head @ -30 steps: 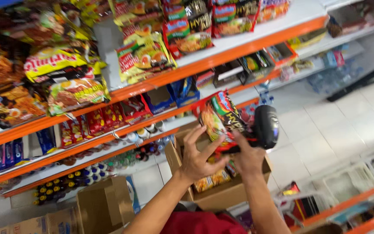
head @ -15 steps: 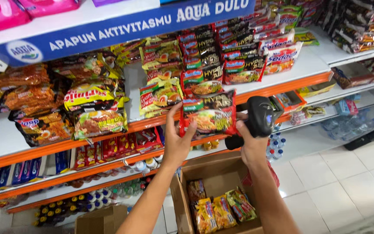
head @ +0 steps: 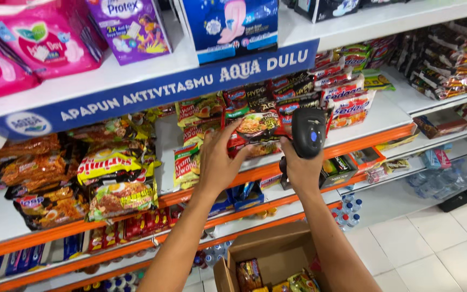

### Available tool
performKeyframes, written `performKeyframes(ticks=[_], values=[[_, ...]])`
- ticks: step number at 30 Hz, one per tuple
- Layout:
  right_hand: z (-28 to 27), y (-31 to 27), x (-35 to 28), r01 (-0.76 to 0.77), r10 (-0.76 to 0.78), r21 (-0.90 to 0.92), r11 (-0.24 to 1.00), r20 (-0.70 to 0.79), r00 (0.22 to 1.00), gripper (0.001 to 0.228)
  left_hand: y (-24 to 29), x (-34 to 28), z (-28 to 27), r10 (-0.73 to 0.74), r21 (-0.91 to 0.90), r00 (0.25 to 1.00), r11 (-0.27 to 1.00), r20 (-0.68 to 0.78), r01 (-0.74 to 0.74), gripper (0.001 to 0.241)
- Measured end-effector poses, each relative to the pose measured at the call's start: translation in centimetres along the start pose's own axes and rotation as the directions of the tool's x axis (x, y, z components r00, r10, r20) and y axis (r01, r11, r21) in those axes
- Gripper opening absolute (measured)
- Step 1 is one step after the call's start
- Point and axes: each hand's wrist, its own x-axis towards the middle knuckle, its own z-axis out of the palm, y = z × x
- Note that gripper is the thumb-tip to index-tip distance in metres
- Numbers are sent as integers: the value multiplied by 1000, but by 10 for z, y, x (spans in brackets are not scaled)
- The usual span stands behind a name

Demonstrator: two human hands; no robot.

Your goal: The person takes instant noodle packages from a cardboard box, scans their barcodes with a handheld scanner, and places them onto the store shelves.

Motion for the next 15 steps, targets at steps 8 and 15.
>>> performKeyframes(ticks=[8,15], values=[[6,11,25,-90,92,-30,995,67,994,30,-17,27,20,-20,216,998,976,-62,33,57],[10,13,32,-158,171,-148,976,74,983,18,-18,35,31,-4,362,995,931,-105,42,62]])
